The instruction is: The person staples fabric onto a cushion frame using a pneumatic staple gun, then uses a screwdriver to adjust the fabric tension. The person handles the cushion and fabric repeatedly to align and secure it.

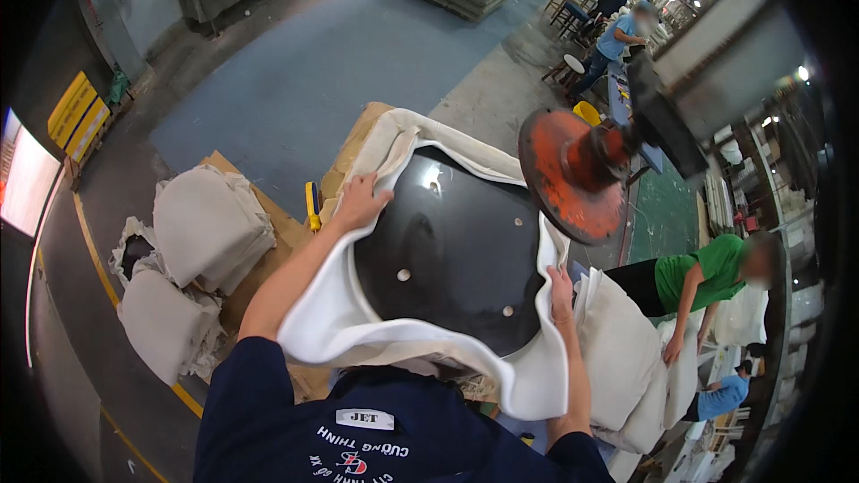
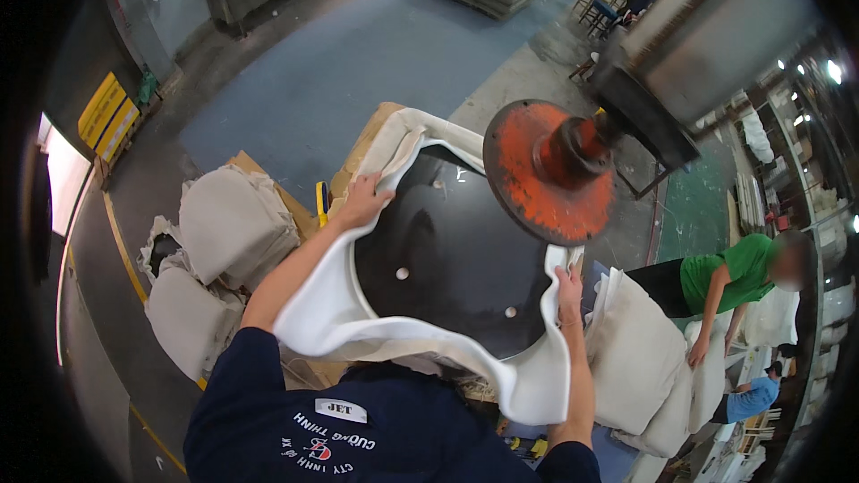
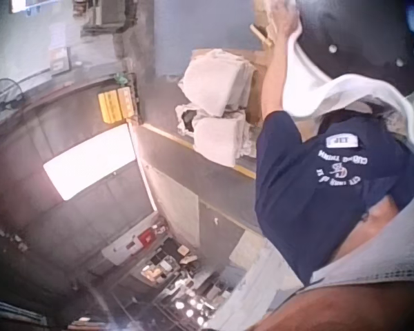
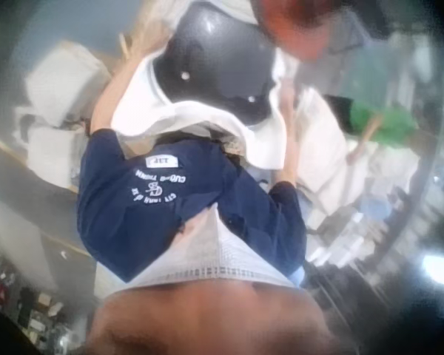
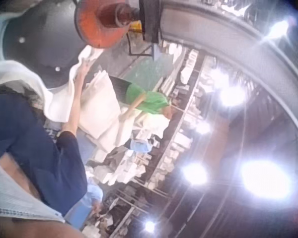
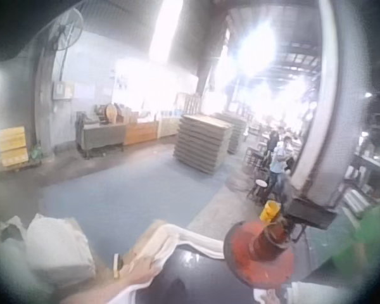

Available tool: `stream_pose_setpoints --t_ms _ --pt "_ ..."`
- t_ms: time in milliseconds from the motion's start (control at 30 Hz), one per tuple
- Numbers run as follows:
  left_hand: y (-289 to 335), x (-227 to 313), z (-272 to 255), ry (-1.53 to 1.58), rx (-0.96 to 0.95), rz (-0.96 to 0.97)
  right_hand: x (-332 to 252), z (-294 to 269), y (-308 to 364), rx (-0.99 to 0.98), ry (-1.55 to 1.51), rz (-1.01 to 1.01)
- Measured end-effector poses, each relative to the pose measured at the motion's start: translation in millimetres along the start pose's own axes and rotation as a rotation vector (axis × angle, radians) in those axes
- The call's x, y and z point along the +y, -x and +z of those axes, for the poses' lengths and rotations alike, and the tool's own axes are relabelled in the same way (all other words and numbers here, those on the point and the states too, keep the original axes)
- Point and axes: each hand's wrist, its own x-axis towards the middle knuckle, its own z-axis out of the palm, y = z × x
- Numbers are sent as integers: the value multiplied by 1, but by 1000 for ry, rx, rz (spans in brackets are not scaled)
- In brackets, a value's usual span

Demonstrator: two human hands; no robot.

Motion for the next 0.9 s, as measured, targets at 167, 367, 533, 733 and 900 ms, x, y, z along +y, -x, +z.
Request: stream_pose_setpoints --t_ms 167,367,533,733,900 --pt "21 -14 2 92 23 -59 8 9 3 -45 102 13" --pt "7 13 -9 115 15 -5 31 -12 6 28 413 -57" --pt "0 2 -4 79 17 -25 -52 40 44 -17 426 -65" --pt "-18 7 2 2 -4 -13 6 -10 4 54 854 -236" --pt "-58 15 8 -203 42 -66 -34 -5 -33 -124 484 24"
